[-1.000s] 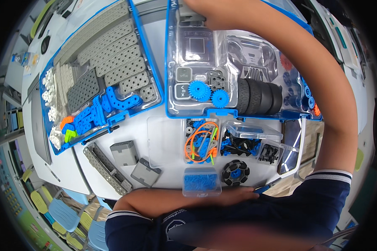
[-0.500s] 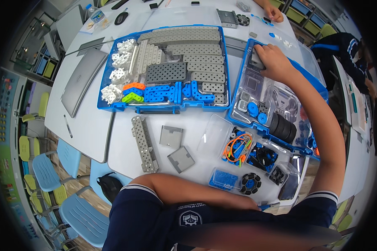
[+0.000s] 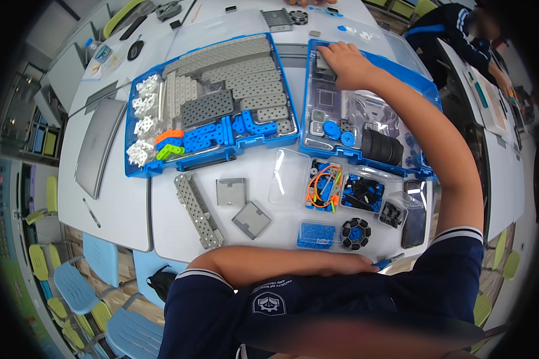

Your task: The person organizes and handles various components from a robotics kit, including a grey control unit, blue connectors, and grey beams. They place items into a blue storage case and on the table, then pick up and examine pieces before setting them down again.

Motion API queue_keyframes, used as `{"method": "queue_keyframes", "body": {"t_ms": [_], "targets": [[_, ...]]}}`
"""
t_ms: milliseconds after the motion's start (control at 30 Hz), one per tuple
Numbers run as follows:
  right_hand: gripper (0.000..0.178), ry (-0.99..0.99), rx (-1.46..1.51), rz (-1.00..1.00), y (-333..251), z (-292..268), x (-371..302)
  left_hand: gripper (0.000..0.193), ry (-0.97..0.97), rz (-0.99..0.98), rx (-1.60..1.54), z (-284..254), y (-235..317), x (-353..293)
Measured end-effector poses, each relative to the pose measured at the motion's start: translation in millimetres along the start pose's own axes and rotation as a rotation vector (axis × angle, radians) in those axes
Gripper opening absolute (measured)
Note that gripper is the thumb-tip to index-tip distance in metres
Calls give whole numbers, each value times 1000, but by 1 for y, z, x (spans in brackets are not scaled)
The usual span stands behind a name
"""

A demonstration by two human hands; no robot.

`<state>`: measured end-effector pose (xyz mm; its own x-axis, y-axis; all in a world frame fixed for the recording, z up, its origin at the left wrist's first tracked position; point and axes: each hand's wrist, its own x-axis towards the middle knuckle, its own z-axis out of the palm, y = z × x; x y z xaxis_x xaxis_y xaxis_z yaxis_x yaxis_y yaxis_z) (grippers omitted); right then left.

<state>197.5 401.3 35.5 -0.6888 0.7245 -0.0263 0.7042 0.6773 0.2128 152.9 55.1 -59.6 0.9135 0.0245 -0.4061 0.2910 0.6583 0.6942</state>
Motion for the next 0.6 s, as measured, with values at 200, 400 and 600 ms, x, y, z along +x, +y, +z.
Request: {"method": "queue_keyframes", "body": {"t_ms": [200,400,600], "targets": [[79,-132,15,33,11,-32,2,44,1,-3,34,-2,0,1],[42,319,275,-31,56,-23,127,38,16,-14,-137,-1,-7,9],[31,106,73,26,41,37,215,30,-135,246,-322,-15,-33,23]]}}
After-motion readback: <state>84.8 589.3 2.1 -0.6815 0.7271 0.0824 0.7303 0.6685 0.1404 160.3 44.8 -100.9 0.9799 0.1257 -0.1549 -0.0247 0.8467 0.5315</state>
